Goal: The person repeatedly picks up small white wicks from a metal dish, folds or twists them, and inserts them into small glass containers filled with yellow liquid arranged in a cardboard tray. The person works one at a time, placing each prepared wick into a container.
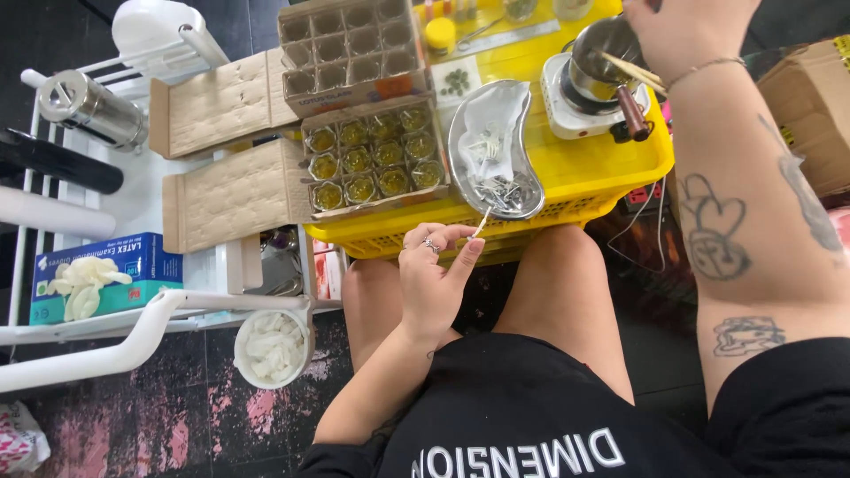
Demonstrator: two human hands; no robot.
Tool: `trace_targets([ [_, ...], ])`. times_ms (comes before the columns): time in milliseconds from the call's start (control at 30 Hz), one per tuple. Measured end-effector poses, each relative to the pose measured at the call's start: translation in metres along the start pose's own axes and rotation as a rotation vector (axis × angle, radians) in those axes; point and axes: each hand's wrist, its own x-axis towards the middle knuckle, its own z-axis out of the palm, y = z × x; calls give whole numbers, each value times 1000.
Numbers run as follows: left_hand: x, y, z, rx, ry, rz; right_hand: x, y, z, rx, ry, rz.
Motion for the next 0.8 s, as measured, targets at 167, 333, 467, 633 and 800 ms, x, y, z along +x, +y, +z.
trace_targets([
  [167,3,-1,1,5,3,-4,8,3,26,-42,-347,185],
  [333,2,-7,7,-9,-7,-26,6,-1,38,56,-433,276],
  [467,2,-11,9,-22,-19,-45,4,4,40,59,-427,276],
  [633,3,-10,7,-15,-7,-35,2,-9,12,204,-278,240],
  [800,1,-30,14,-275,3,-171,-3,-105,-101,639,-262,290],
])
